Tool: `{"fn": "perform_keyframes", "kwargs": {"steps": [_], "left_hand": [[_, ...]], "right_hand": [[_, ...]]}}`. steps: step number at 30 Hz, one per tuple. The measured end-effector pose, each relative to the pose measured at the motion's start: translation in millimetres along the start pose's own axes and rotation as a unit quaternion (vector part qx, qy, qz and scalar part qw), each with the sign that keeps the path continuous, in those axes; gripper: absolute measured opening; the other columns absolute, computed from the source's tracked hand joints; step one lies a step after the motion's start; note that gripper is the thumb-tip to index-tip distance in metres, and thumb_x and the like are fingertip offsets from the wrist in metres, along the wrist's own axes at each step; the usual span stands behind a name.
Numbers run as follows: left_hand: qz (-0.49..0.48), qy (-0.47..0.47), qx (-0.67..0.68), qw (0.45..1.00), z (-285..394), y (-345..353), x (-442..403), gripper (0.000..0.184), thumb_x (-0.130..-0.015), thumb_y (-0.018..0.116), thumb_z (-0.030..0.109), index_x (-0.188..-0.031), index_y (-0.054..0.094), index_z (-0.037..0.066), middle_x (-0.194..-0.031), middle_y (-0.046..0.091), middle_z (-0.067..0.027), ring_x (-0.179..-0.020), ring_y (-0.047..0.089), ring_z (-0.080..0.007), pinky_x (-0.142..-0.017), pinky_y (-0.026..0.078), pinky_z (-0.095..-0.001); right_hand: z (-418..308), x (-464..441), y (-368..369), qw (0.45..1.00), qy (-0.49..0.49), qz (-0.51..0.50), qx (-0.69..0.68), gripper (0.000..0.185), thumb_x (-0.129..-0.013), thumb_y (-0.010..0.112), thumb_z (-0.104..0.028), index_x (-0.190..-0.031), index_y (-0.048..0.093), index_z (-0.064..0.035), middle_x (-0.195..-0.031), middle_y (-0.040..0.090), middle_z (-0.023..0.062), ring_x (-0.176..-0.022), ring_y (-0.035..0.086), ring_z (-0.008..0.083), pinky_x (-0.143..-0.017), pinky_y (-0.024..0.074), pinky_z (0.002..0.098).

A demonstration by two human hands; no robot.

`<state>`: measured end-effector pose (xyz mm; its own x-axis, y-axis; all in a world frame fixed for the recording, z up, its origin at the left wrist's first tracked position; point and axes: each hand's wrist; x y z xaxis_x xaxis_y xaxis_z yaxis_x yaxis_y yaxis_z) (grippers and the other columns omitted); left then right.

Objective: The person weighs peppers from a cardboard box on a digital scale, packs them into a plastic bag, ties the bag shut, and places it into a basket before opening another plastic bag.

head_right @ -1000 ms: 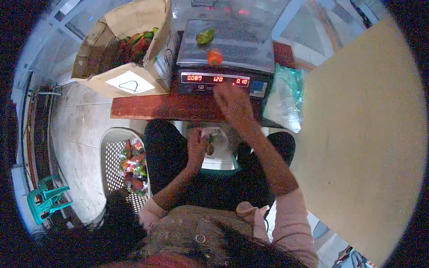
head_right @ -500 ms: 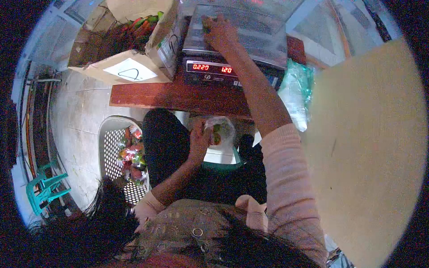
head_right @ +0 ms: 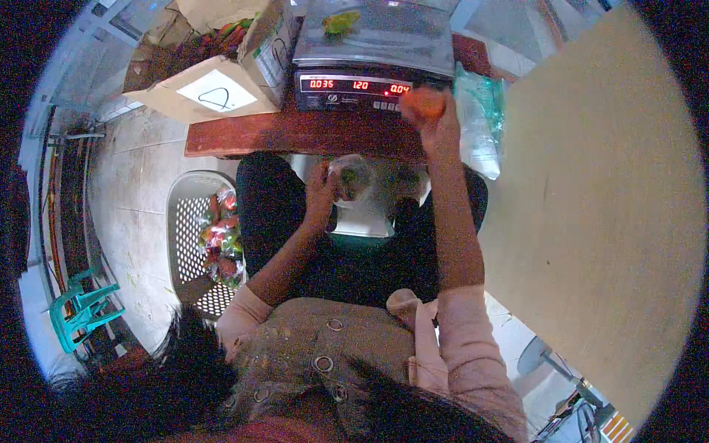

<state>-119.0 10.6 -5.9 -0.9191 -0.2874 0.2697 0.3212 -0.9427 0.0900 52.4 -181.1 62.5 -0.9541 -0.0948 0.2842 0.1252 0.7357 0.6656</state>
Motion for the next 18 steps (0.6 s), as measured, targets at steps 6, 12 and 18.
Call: {"fn": "perform_keyframes", "kwargs": {"steps": [6, 12, 18], "left_hand": [[-0.005, 0.029, -0.061, 0.998, 15, 9, 12, 0.012, -0.089, 0.051, 0.008, -0.099, 0.051, 0.002, -0.072, 0.053, -0.0058, -0.055, 0.052, -0.0115, -0.050, 0.042, -0.0279], [0.041, 0.197, -0.283, 0.938, -6, 4, 8, 0.016, -0.082, 0.057, 0.005, -0.097, 0.054, 0.001, -0.083, 0.059, -0.0141, -0.074, 0.059, -0.0308, -0.067, 0.045, -0.0386], [0.022, 0.147, -0.292, 0.945, 6, 8, 19, 0.017, -0.080, 0.059, 0.005, -0.096, 0.055, 0.004, -0.088, 0.060, -0.0156, -0.082, 0.059, -0.0351, -0.070, 0.045, -0.0406]], "right_hand": [[69, 121, -28, 0.890, -0.034, -0.143, 0.432, 0.036, -0.088, 0.057, -0.026, -0.114, 0.052, -0.0012, -0.107, 0.058, 0.0143, -0.098, 0.058, 0.0227, -0.086, 0.0485, 0.0357], [126, 124, -38, 0.901, 0.127, -0.131, 0.393, 0.032, -0.092, 0.051, -0.020, -0.119, 0.049, -0.0028, -0.113, 0.055, 0.0098, -0.102, 0.054, 0.0185, -0.091, 0.0446, 0.0310], [138, 124, -27, 0.931, 0.256, -0.125, 0.229, 0.038, -0.096, 0.041, -0.032, -0.122, 0.049, -0.0047, -0.116, 0.055, 0.0099, -0.102, 0.055, 0.0234, -0.093, 0.0434, 0.0358]]}}
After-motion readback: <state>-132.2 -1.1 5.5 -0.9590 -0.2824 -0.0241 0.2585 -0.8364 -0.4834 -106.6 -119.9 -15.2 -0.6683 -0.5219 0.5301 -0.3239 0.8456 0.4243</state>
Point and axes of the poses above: each hand's wrist, its own x-axis away from the middle knuckle, its own y-axis out of the palm, z = x × y
